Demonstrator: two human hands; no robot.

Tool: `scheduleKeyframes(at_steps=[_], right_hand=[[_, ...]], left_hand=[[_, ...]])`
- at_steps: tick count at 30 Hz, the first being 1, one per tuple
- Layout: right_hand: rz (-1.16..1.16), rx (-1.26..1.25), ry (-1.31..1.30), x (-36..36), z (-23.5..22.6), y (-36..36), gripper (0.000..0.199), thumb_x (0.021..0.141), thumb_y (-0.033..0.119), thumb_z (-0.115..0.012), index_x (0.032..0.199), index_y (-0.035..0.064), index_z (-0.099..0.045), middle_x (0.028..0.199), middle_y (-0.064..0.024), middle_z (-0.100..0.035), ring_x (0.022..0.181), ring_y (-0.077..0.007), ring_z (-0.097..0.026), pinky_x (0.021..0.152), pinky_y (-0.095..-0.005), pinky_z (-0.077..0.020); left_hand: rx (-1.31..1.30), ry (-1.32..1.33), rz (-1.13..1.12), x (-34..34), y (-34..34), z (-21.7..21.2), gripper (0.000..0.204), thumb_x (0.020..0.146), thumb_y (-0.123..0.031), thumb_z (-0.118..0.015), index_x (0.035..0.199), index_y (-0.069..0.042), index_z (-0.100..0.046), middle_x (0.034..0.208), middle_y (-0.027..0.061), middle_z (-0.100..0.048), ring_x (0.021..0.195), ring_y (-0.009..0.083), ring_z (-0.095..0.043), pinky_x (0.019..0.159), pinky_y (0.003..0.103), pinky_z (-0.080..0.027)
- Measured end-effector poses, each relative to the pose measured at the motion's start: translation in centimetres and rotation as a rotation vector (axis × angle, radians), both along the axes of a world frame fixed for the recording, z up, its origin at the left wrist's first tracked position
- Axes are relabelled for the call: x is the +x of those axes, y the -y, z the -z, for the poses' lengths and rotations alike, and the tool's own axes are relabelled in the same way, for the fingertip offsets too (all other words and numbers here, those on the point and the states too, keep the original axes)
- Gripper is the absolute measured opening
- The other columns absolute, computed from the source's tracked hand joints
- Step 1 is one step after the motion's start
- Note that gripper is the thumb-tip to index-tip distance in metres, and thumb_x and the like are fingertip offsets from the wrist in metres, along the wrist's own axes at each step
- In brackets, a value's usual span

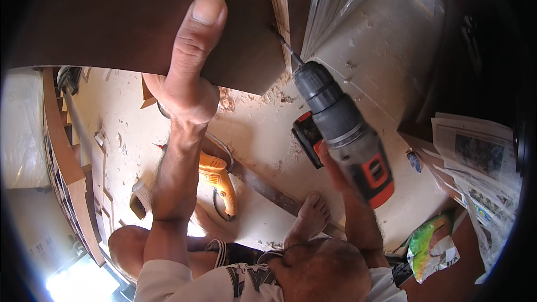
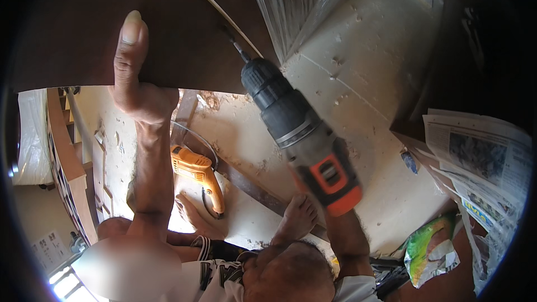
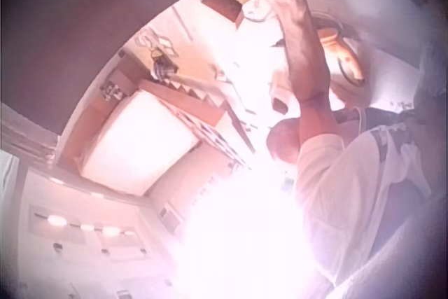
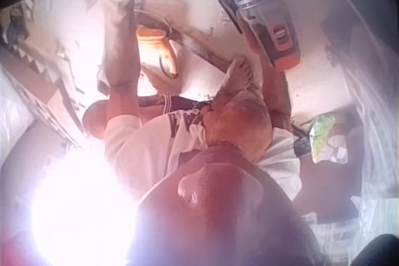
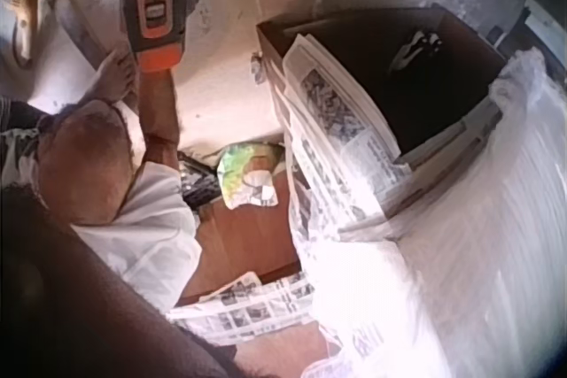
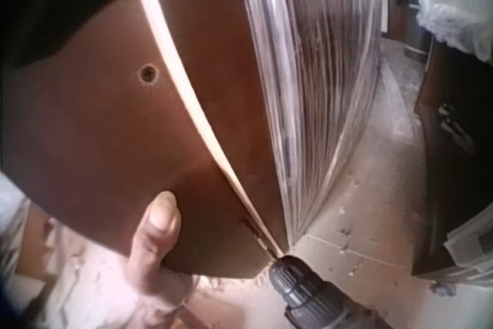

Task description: The person assembles a wooden cabinet using a cordless drill and a corded drill to drive screws into pre-drilled holes. They handle wooden panels and a long wooden trim piece, securing them together. Later, they use a broom to sweep sawdust off the floor.

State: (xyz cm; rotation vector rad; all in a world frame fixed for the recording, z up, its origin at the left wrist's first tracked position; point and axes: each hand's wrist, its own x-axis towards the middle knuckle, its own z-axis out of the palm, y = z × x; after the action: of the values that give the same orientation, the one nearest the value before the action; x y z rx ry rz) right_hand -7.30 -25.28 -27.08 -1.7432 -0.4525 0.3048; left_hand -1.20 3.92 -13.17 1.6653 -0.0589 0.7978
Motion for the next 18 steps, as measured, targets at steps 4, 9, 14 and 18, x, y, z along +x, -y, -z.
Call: scheduleKeyframes(at_steps=[4, 9, 14, 18], right_hand=[[0.040, -0.307, 0.533, -0.7, -0.2, -0.4, 0.008, 0.097, 0.009, -0.065, 0.096, 0.0010, -0.064, 0.074, -0.0034, -0.059, 0.068, -0.0111, -0.055, 0.063, -0.0290, -0.0467], [0.072, 0.103, -0.240, -1.0, 0.9, -0.8, 0.010, 0.099, 0.010, -0.060, 0.100, 0.0008, -0.063, 0.073, -0.0014, -0.056, 0.066, -0.0101, -0.052, 0.060, -0.0290, -0.0447], [-0.034, 0.029, -0.137, 0.7, -2.4, -0.6, 0.011, 0.101, 0.012, -0.058, 0.105, 0.0026, -0.059, 0.071, 0.0014, -0.053, 0.063, -0.0076, -0.048, 0.057, -0.0263, -0.0400], [0.077, -0.116, -0.198, 0.3, 1.7, 0.2, 0.016, 0.092, 0.014, -0.072, 0.106, 0.0079, -0.069, 0.090, -0.0028, -0.067, 0.077, -0.0164, -0.063, 0.066, -0.0310, -0.0510]], left_hand=[[0.085, 0.042, -0.164, 0.4, 1.3, -0.5, 0.036, 0.091, -0.019, -0.067, 0.116, 0.007, -0.069, 0.114, 0.0165, -0.070, 0.108, 0.0254, -0.066, 0.099, 0.037, -0.052], [-0.095, 0.086, -0.130, 0.6, 2.1, -0.6, 0.033, 0.086, -0.020, -0.076, 0.108, 0.003, -0.072, 0.105, 0.0107, -0.070, 0.096, 0.0212, -0.065, 0.092, 0.033, -0.051], [-0.035, 0.100, -0.078, 0.3, 2.0, -1.0, 0.034, 0.084, -0.023, -0.082, 0.105, 0.001, -0.071, 0.100, 0.0069, -0.070, 0.091, 0.0189, -0.064, 0.088, 0.031, -0.051], [-0.035, 0.026, -0.089, 0.2, 2.6, -1.6, 0.036, 0.087, -0.026, -0.080, 0.107, 0.003, -0.069, 0.100, 0.0088, -0.071, 0.090, 0.0196, -0.065, 0.086, 0.033, -0.052]])
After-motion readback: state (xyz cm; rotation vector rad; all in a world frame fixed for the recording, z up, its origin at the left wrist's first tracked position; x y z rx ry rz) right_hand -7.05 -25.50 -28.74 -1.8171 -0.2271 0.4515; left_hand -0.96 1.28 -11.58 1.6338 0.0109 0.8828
